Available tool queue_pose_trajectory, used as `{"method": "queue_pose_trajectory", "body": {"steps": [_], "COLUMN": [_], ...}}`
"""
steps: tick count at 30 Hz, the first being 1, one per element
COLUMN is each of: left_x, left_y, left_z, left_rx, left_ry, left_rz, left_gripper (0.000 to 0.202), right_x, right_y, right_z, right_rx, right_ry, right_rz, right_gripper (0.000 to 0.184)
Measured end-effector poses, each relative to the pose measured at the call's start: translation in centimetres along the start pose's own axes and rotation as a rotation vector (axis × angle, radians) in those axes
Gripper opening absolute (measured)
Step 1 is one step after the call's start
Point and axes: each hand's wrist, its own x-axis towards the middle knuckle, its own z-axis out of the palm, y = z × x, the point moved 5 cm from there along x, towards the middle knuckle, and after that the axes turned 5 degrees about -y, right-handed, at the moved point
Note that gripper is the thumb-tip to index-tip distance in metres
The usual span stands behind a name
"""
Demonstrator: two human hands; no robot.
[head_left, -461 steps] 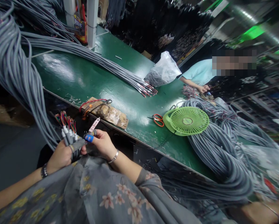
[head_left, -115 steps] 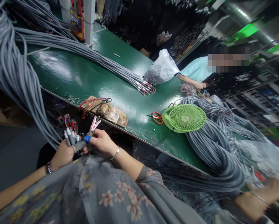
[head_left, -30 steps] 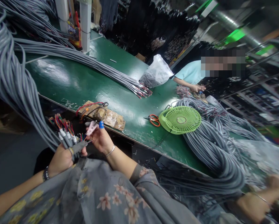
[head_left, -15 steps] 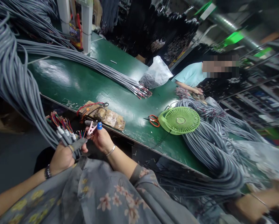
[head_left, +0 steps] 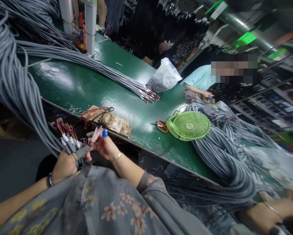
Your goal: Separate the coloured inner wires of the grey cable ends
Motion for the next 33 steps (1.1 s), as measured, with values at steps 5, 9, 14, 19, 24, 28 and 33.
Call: {"method": "queue_pose_trajectory", "body": {"steps": [5, 9, 14, 19, 24, 28, 33], "left_x": [-0.1, -0.1, 0.0, -0.1, -0.3, -0.2, -0.2], "left_y": [-0.7, -0.2, 0.2, 0.4, -0.1, 0.6, 0.8], "left_z": [-1.4, -1.5, -0.6, -0.7, -1.1, -0.6, -0.5], "left_rx": [0.162, 0.269, 0.394, 0.285, 0.180, 0.239, 0.225], "left_ry": [-0.060, -0.074, -0.203, -0.147, -0.049, -0.094, -0.096], "left_rz": [0.064, 0.106, 0.057, 0.067, 0.006, 0.028, -0.021], "left_gripper": [0.025, 0.026, 0.025, 0.028, 0.030, 0.029, 0.026], "right_x": [-1.9, -2.3, -2.3, -2.5, -2.8, -2.8, -2.6], "right_y": [-0.1, -0.4, -0.1, -0.5, -0.3, -0.2, 0.3], "right_z": [0.0, 0.6, 1.1, 0.2, 0.0, 0.7, 1.6], "right_rx": [-0.185, -0.307, -0.355, -0.318, -0.253, -0.298, -0.283], "right_ry": [-0.100, -0.101, -0.139, -0.078, -0.080, -0.033, -0.124], "right_rz": [0.035, -0.028, -0.026, -0.020, -0.023, -0.084, -0.031], "right_gripper": [0.064, 0.046, 0.043, 0.045, 0.051, 0.045, 0.050]}}
